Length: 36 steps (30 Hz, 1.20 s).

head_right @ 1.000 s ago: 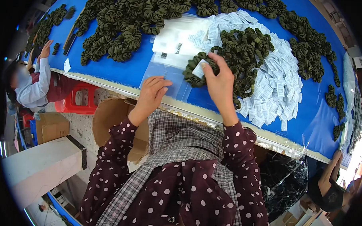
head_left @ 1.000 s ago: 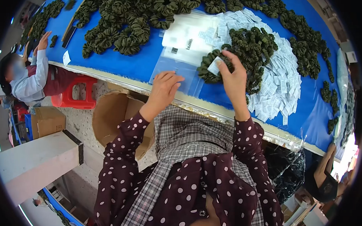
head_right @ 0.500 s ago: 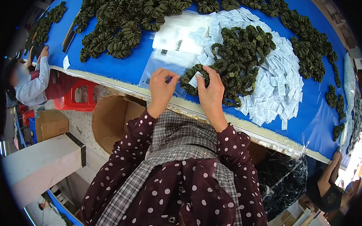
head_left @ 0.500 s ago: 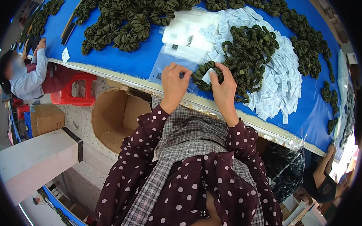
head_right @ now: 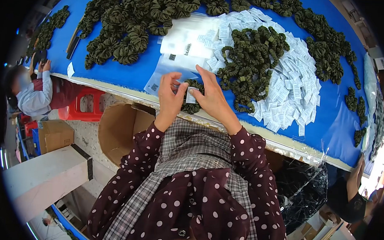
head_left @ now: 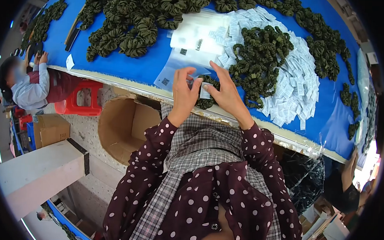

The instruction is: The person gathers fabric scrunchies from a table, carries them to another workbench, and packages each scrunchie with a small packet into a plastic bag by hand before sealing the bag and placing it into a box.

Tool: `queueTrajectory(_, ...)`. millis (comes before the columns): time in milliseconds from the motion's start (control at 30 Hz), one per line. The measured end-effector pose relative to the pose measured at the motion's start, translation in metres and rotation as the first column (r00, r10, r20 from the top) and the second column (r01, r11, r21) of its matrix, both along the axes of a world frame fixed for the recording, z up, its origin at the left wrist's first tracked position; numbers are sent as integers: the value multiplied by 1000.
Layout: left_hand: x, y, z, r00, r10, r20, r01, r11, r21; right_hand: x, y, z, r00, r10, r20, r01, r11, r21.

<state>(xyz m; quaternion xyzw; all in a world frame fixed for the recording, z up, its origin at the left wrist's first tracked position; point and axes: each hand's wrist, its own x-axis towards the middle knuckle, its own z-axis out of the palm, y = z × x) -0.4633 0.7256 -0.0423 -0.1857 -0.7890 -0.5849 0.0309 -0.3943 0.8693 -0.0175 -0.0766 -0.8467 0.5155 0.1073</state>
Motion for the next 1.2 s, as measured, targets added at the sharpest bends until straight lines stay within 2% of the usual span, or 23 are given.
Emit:
queueTrajectory(67, 0, -1, -1, 999, 30, 41, -31, 999, 10, 0, 0, 0, 999, 25, 43, -24, 999, -26)
queueTrajectory(233, 0, -5, 5, 986, -27, 163, 42, 995, -92, 0, -3, -1, 997, 24, 80, -21, 999, -34)
queueTrajectory(400, 2, -6, 5, 996, 18, 91, -22, 999, 48, 2, -5, -8, 1000, 12, 4, -12, 999, 44)
queueTrajectory(467, 4, -9, -3, 976, -98, -193, 91, 995, -42, 1, -8, 0, 996, 12, 93, -6, 998, -61)
queueTrajectory(533, 6, -12, -6, 864, -230, -449, 176, 972, -159, 1, -9, 6, 984, 19, 179, 11, 987, -163)
queueTrajectory(567, 7, -13, -6, 862, -229, -452, 176, 972, -158, 2, -9, 3, 984, 18, 176, 11, 987, -162)
queueTrajectory(700, 15, -19, 8, 821, 28, -570, -243, 921, -306, 9, -13, -20, 978, -203, -44, 180, 935, -306)
queueTrajectory(733, 16, -19, 6, 821, 27, -571, -242, 921, -304, 9, -13, -20, 978, -204, -45, 181, 935, -305)
queueTrajectory(867, 19, -23, -12, 937, -59, -344, -114, 880, -461, 7, -13, -15, 954, -250, -166, 198, 940, -277)
queueTrajectory(1067, 16, -7, -13, 951, -32, -306, -72, 944, -321, 6, -3, -18, 957, -270, -103, 219, 910, -351)
queueTrajectory(1200, 26, -6, -2, 963, -99, -252, 19, 953, -304, 7, -2, -10, 926, -377, 17, 373, 909, -187)
